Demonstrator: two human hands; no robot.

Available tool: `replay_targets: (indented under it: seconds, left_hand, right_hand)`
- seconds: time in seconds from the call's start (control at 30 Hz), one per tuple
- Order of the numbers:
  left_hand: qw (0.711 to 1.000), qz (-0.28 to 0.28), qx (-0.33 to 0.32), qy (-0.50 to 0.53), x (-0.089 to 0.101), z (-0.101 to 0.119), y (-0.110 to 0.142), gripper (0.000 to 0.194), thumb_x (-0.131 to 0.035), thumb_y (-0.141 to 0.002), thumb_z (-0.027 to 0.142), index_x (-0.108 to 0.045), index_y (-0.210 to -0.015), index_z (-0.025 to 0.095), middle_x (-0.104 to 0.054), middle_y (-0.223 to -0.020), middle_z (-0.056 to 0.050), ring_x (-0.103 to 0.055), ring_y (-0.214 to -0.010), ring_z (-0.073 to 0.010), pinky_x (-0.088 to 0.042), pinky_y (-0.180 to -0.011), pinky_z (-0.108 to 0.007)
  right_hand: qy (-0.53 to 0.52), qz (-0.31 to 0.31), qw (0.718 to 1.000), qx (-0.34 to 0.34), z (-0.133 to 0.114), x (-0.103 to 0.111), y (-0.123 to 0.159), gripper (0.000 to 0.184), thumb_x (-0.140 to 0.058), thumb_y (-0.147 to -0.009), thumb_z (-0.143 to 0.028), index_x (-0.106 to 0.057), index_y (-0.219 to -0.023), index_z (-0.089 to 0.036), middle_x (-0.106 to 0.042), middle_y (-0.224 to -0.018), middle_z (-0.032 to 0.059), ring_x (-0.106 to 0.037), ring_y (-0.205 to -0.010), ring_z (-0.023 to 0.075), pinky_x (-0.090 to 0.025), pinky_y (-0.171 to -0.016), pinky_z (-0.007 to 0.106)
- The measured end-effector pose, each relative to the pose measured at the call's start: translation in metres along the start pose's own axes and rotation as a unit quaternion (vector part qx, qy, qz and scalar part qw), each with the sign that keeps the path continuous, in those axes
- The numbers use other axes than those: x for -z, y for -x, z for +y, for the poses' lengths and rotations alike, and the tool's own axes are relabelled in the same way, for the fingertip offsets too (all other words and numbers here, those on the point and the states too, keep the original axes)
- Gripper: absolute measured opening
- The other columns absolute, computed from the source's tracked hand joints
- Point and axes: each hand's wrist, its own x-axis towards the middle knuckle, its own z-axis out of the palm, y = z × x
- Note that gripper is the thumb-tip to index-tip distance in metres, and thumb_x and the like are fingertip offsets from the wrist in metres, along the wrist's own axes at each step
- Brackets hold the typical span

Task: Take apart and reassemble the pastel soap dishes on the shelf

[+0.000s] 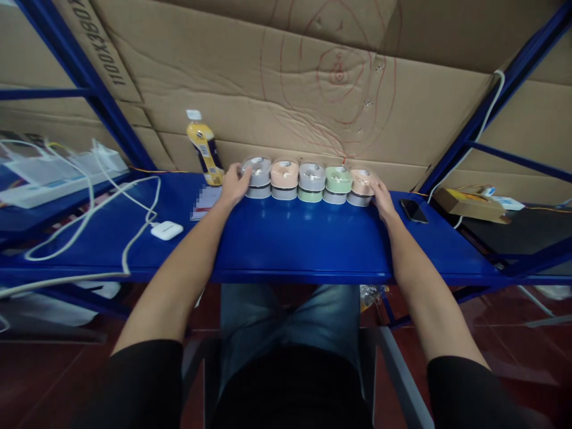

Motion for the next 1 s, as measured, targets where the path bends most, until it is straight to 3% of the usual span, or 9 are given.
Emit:
replay_targets:
  seconds: [0.17, 0.3, 0.37, 0.5, 0.6, 0.73, 0.83, 0.93, 1.0]
  left_hand:
    - [0.999, 0.028, 0.020, -0.004, 0.020, -0.011, -0.009, 0.049, -0.067, -0.097, 0.057, -0.066, -0.128, 0.019, -0.073, -0.140, -0.023, -0.067, -0.140, -0.0421, -0.046, -0.128, -0.062]
    - [0.999, 0.035, 0.034, -0.011, 0.024, -0.014, -0.010, 0.060, -0.066, -0.096, 0.061, -0.065, -0.136, 0.017, -0.069, -0.151, -0.026, -0.060, -0.151, -0.0446, -0.039, -0.134, -0.063]
    - [0.999, 0.029, 0.031, -0.005, 0.023, -0.015, -0.009, 0.067, -0.066, -0.096, 0.064, -0.063, -0.141, 0.015, -0.065, -0.158, -0.028, -0.055, -0.157, -0.0463, -0.034, -0.137, -0.064]
    - [1.000, 0.020, 0.009, 0.010, 0.021, -0.014, -0.005, 0.079, -0.067, -0.095, 0.067, -0.055, -0.153, 0.014, -0.056, -0.168, -0.029, -0.042, -0.165, -0.0500, -0.025, -0.139, -0.071]
    - [0.999, 0.035, -0.016, -0.008, 0.020, -0.006, 0.002, 0.088, -0.068, -0.095, 0.067, -0.049, -0.160, 0.012, -0.050, -0.171, -0.031, -0.038, -0.167, -0.0501, -0.022, -0.140, -0.069]
    - [0.992, 0.075, -0.085, -0.062, 0.021, 0.022, 0.024, 0.081, -0.072, -0.095, 0.062, -0.051, -0.157, 0.013, -0.051, -0.165, -0.030, -0.039, -0.165, -0.0502, -0.026, -0.139, -0.065]
    - [0.980, 0.064, -0.176, -0.069, 0.018, 0.051, 0.050, 0.068, -0.069, -0.099, 0.057, -0.056, -0.151, 0.015, -0.051, -0.164, -0.027, -0.042, -0.162, -0.0474, -0.029, -0.138, -0.062]
    - [0.959, -0.012, -0.282, -0.020, 0.008, 0.073, 0.075, 0.056, -0.071, -0.099, 0.058, -0.061, -0.140, 0.021, -0.060, -0.155, -0.020, -0.051, -0.155, -0.0435, -0.036, -0.135, -0.062]
    - [0.938, -0.093, -0.330, 0.047, -0.002, 0.078, 0.086, 0.061, -0.077, -0.095, 0.060, -0.062, -0.139, 0.022, -0.066, -0.147, -0.019, -0.060, -0.146, -0.0409, -0.044, -0.130, -0.063]
  right_hand:
    - [-0.032, -0.042, 0.997, -0.050, -0.020, -0.025, 0.003, 0.092, -0.070, -0.091, -0.071, -0.052, -0.164, -0.020, -0.066, -0.161, 0.0212, -0.067, -0.143, 0.0344, -0.056, -0.119, 0.054]
    - [0.069, 0.028, 0.995, -0.070, -0.036, -0.041, 0.004, 0.123, -0.087, -0.074, -0.069, -0.040, -0.170, -0.007, -0.055, -0.165, 0.0342, -0.056, -0.153, 0.0473, -0.048, -0.126, 0.062]
    - [0.120, 0.067, 0.989, -0.053, -0.044, -0.046, 0.005, 0.132, -0.089, -0.070, -0.072, -0.035, -0.172, -0.007, -0.052, -0.164, 0.0371, -0.053, -0.153, 0.0535, -0.046, -0.124, 0.069]
    - [0.174, 0.075, 0.981, -0.032, -0.056, -0.055, 0.008, 0.119, -0.086, -0.074, -0.064, -0.040, -0.168, -0.009, -0.062, -0.149, 0.0355, -0.061, -0.140, 0.0567, -0.048, -0.116, 0.075]
    - [0.179, 0.072, 0.981, -0.037, -0.059, -0.059, 0.010, 0.108, -0.083, -0.075, -0.058, -0.045, -0.164, -0.010, -0.067, -0.141, 0.0334, -0.065, -0.134, 0.0549, -0.050, -0.114, 0.074]
    - [0.156, 0.093, 0.981, -0.061, -0.059, -0.054, 0.008, 0.106, -0.082, -0.075, -0.056, -0.045, -0.163, -0.009, -0.066, -0.145, 0.0329, -0.063, -0.138, 0.0524, -0.051, -0.116, 0.070]
    - [0.118, 0.152, 0.978, -0.075, -0.060, -0.038, 0.001, 0.103, -0.079, -0.080, -0.057, -0.041, -0.164, -0.012, -0.064, -0.152, 0.0312, -0.061, -0.144, 0.0505, -0.049, -0.119, 0.070]
    - [0.056, 0.190, 0.980, -0.004, -0.065, -0.017, -0.005, 0.098, -0.075, -0.083, -0.065, -0.042, -0.164, -0.021, -0.064, -0.153, 0.0229, -0.063, -0.143, 0.0466, -0.050, -0.120, 0.072]
    - [-0.001, 0.143, 0.987, 0.079, -0.075, -0.005, -0.001, 0.099, -0.076, -0.081, -0.071, -0.046, -0.162, -0.024, -0.065, -0.152, 0.0189, -0.065, -0.141, 0.0439, -0.054, -0.118, 0.069]
